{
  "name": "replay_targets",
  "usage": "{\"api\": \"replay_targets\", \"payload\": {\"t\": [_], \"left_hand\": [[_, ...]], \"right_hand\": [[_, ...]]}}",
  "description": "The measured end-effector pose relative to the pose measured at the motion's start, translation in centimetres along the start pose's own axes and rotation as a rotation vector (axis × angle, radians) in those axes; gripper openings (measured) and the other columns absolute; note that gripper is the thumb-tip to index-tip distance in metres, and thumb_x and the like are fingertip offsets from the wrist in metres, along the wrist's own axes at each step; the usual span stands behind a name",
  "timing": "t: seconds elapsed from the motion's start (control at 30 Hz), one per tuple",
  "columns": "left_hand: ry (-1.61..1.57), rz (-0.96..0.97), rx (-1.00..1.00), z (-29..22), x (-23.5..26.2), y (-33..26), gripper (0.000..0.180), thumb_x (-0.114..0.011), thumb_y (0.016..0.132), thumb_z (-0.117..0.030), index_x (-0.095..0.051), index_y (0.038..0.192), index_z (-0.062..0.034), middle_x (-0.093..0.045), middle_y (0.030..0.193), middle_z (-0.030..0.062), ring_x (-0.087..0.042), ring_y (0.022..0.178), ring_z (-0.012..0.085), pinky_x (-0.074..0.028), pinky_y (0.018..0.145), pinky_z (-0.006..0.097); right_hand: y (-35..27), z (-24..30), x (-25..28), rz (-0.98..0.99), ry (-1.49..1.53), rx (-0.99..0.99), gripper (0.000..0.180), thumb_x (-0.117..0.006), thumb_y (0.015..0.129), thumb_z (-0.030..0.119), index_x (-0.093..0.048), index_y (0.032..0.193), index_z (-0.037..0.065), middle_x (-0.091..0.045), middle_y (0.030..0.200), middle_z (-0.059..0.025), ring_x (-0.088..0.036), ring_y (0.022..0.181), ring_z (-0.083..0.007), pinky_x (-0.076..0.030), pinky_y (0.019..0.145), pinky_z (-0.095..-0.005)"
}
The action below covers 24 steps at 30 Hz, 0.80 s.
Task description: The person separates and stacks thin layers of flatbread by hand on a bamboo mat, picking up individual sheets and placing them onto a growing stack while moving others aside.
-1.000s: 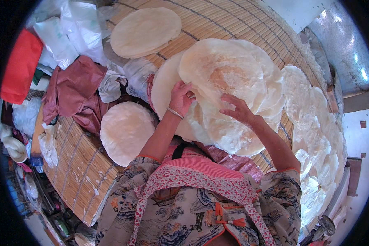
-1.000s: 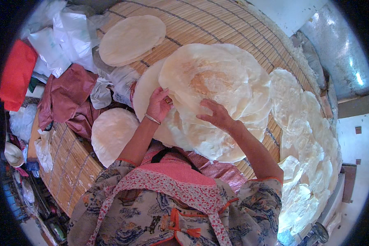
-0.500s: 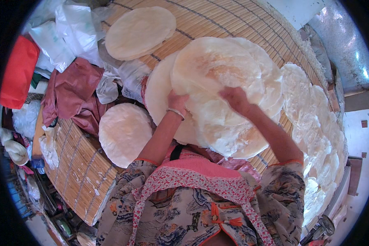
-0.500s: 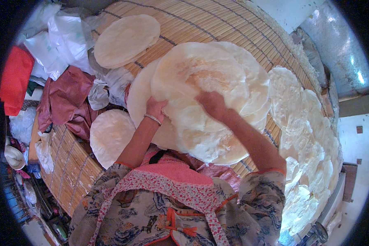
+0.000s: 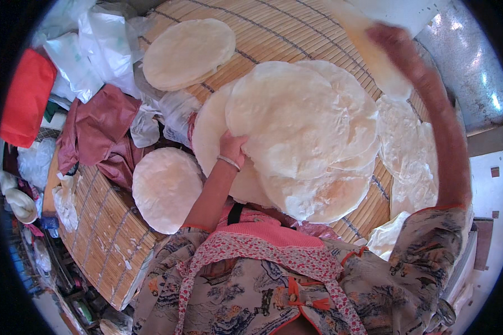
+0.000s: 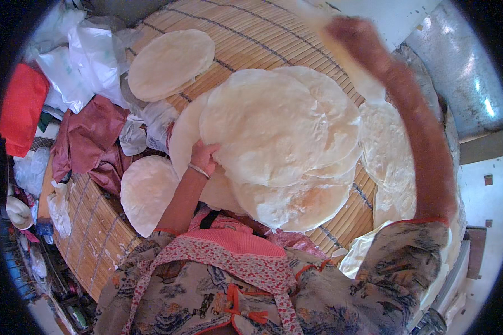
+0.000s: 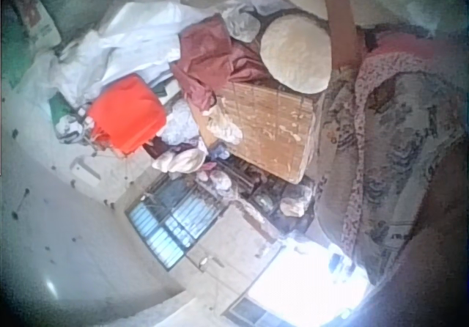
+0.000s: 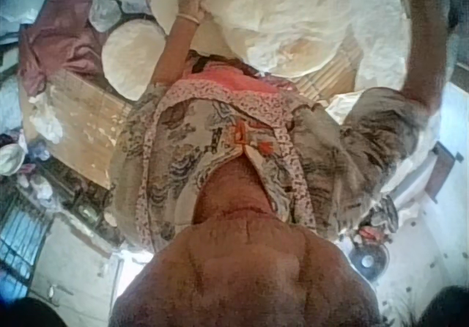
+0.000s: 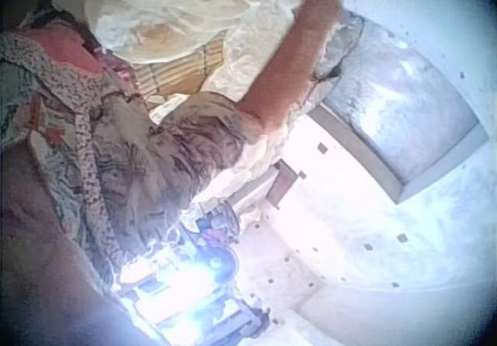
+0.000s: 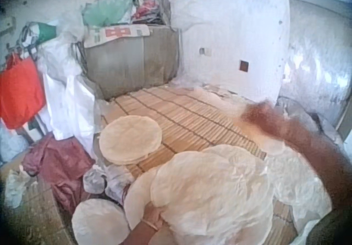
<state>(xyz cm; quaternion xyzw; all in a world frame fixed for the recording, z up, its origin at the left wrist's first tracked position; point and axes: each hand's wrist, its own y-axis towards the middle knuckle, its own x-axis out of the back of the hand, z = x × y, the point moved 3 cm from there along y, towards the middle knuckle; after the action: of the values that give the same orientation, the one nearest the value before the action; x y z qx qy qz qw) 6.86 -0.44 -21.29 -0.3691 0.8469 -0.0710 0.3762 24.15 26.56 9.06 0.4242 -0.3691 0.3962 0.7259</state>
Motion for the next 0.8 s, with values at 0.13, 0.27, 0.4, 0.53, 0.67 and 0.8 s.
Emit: {"api": "replay_targets", "payload": {"t": [0.13,0.27,0.4,0.53,0.67,0.8], "left_hand": [[-0.052,0.121,0.011,-2.3,-3.2,-1.3,0.028,-0.049,0.071,0.003,-0.046,0.099,-0.0017,-0.056,0.091,0.0126,-0.058,0.082,0.0261,-0.051,0.066,0.041],[-0.043,0.147,0.061,-2.7,-4.7,-1.4,0.021,-0.048,0.074,-0.001,-0.046,0.095,-0.0015,-0.056,0.088,0.0136,-0.059,0.076,0.0258,-0.052,0.059,0.041],[0.008,0.09,0.037,-4.0,-5.8,-1.8,0.018,-0.046,0.074,-0.003,-0.045,0.092,0.001,-0.055,0.085,0.0167,-0.059,0.067,0.0286,-0.052,0.056,0.044],[-0.042,0.249,0.057,-4.7,-7.5,-0.9,0.016,-0.045,0.076,-0.004,-0.043,0.091,0.0029,-0.054,0.086,0.0188,-0.058,0.073,0.032,-0.052,0.062,0.045],[-0.231,0.272,0.154,-4.2,-7.9,-0.3,0.021,-0.05,0.076,-0.007,-0.042,0.091,0.0048,-0.051,0.086,0.0215,-0.055,0.077,0.0352,-0.049,0.072,0.046],[-0.155,0.163,0.215,-1.5,-4.6,1.3,0.019,-0.051,0.077,-0.007,-0.044,0.089,0.0056,-0.052,0.084,0.0226,-0.054,0.077,0.0343,-0.048,0.076,0.045]], "right_hand": [[-5.9,4.8,-13.9,0.051,-0.25,0.114,0.013,-0.047,0.071,0.007,-0.053,0.083,0.006,-0.057,0.074,-0.0142,-0.055,0.073,-0.0325,-0.044,0.063,-0.0414],[-9.9,8.8,-22.6,0.358,-0.085,0.032,0.009,-0.048,0.074,0.012,-0.051,0.077,0.003,-0.056,0.072,-0.0168,-0.057,0.069,-0.0344,-0.044,0.058,-0.0441],[-9.5,10.5,-21.8,0.324,-0.133,-0.116,0.021,-0.05,0.079,0.025,-0.046,0.082,0.004,-0.055,0.077,-0.0178,-0.055,0.071,-0.0355,-0.042,0.06,-0.0461],[-8.4,10.5,-19.6,0.266,-0.123,-0.132,0.023,-0.051,0.079,0.025,-0.045,0.087,0.004,-0.055,0.076,-0.0192,-0.054,0.073,-0.0368,-0.042,0.061,-0.0457],[-7.5,3.5,-20.2,0.161,0.152,-0.158,0.016,-0.053,0.076,0.016,-0.054,0.073,0.0,-0.058,0.071,-0.0161,-0.056,0.072,-0.0309,-0.043,0.063,-0.0407],[-3.9,-6.0,-12.8,-0.091,0.249,-0.207,0.014,-0.059,0.073,0.017,-0.06,0.077,0.003,-0.057,0.073,-0.0107,-0.051,0.068,-0.0208,-0.042,0.065,-0.0323]]}}
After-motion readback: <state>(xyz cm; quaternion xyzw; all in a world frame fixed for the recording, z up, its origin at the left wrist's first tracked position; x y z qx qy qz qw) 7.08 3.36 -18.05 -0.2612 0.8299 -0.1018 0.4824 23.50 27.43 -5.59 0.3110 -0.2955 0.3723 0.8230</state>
